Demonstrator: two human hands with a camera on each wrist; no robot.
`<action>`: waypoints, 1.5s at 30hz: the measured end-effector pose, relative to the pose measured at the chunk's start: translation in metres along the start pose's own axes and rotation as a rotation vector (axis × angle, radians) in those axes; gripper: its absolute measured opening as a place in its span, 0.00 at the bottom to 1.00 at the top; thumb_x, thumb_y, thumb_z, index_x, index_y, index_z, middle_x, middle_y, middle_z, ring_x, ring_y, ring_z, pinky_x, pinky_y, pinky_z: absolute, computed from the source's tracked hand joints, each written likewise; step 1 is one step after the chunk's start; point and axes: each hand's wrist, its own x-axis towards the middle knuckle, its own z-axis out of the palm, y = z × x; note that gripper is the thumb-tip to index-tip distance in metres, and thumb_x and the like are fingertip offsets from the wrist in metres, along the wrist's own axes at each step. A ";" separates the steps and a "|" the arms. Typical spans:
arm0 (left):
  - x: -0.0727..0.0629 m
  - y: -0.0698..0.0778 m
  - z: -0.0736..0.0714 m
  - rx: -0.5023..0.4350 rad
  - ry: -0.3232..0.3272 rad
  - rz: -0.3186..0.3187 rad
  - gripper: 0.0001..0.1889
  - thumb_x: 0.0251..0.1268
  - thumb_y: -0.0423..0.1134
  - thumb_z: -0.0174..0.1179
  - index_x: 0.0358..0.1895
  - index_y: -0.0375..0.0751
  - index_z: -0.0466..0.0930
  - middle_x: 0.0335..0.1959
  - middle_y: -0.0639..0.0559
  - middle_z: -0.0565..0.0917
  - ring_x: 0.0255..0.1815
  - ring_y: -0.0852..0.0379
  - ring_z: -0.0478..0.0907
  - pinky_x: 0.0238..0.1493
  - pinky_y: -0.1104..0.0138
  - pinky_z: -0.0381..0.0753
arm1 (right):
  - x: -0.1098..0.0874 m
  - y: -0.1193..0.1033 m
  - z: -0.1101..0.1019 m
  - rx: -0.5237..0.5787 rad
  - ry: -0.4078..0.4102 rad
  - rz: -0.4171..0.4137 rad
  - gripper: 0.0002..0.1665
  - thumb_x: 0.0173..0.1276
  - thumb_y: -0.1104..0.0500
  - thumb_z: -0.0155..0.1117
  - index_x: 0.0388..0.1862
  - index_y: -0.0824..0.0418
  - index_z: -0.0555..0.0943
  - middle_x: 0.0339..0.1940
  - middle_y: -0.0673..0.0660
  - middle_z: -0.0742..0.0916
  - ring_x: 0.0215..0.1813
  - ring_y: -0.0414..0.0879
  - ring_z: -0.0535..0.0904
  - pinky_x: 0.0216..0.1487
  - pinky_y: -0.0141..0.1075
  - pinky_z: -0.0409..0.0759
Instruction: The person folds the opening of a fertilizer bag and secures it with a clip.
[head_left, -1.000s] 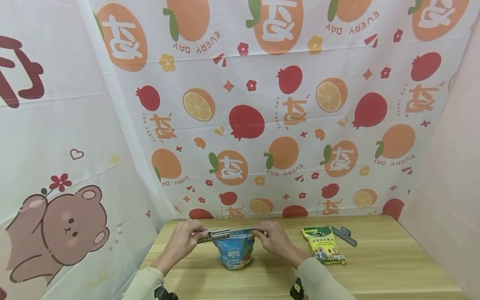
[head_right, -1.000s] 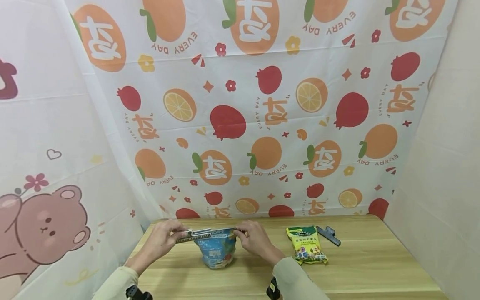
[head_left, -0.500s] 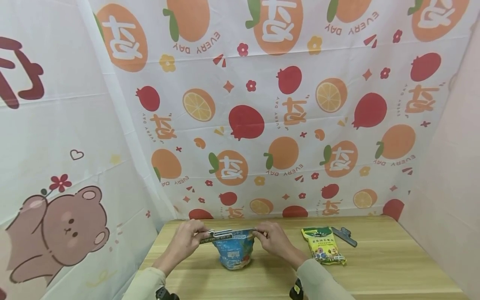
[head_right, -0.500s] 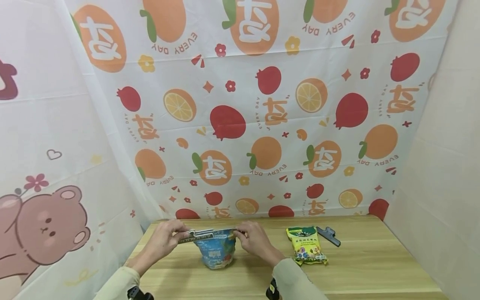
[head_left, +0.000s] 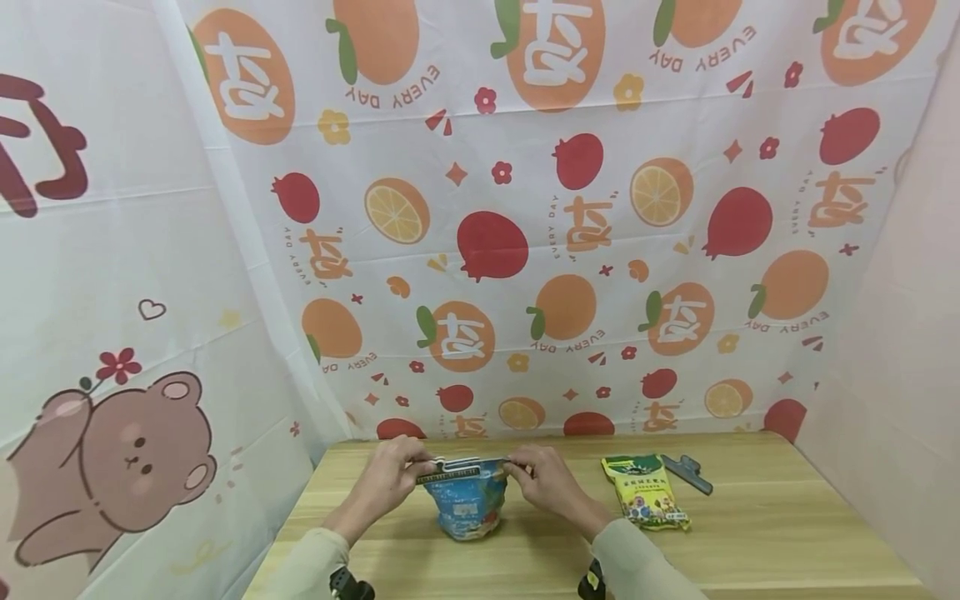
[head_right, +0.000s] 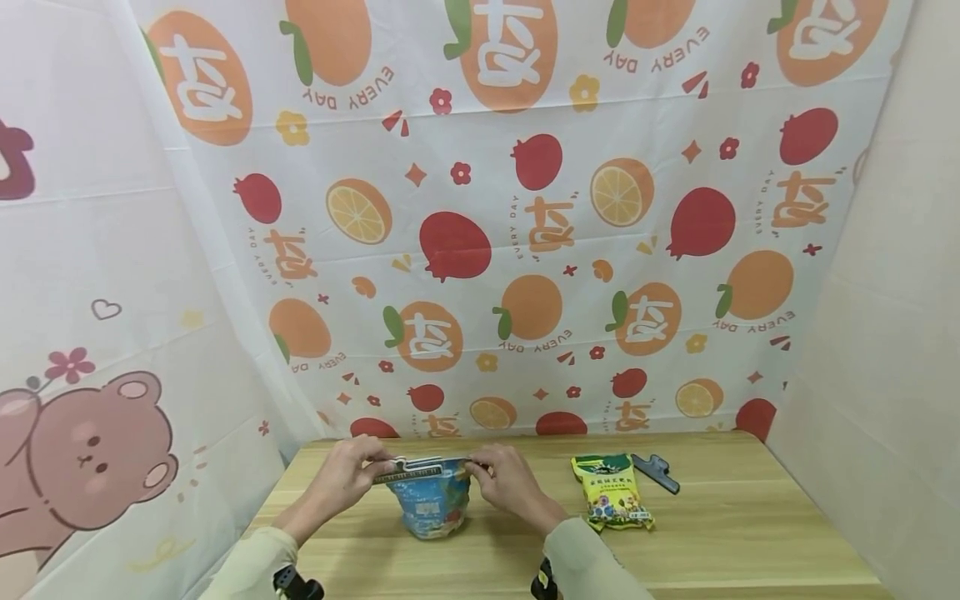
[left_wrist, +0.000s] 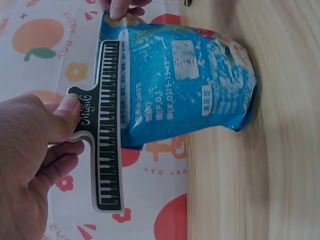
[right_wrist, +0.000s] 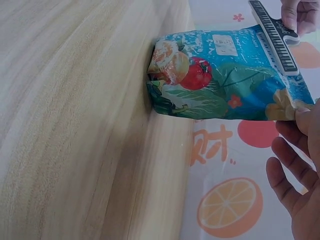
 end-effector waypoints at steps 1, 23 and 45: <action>0.001 0.001 0.001 0.001 0.001 0.015 0.09 0.53 0.32 0.75 0.26 0.51 0.86 0.23 0.62 0.82 0.27 0.67 0.74 0.29 0.73 0.72 | 0.000 0.000 0.000 0.001 0.002 0.000 0.08 0.72 0.62 0.66 0.34 0.52 0.88 0.29 0.46 0.87 0.26 0.30 0.70 0.27 0.24 0.75; 0.007 0.016 0.016 -0.055 0.006 0.100 0.08 0.53 0.31 0.74 0.26 0.48 0.86 0.25 0.57 0.86 0.28 0.64 0.79 0.29 0.73 0.76 | -0.002 -0.002 0.005 0.037 -0.006 0.031 0.08 0.73 0.60 0.65 0.33 0.52 0.87 0.28 0.48 0.86 0.25 0.29 0.69 0.26 0.24 0.72; 0.012 0.023 0.015 -0.047 -0.036 0.084 0.06 0.56 0.32 0.73 0.28 0.48 0.88 0.27 0.58 0.87 0.31 0.62 0.81 0.33 0.70 0.79 | -0.005 -0.002 0.000 0.259 0.000 0.228 0.09 0.72 0.58 0.66 0.38 0.59 0.91 0.31 0.61 0.92 0.28 0.43 0.87 0.29 0.31 0.85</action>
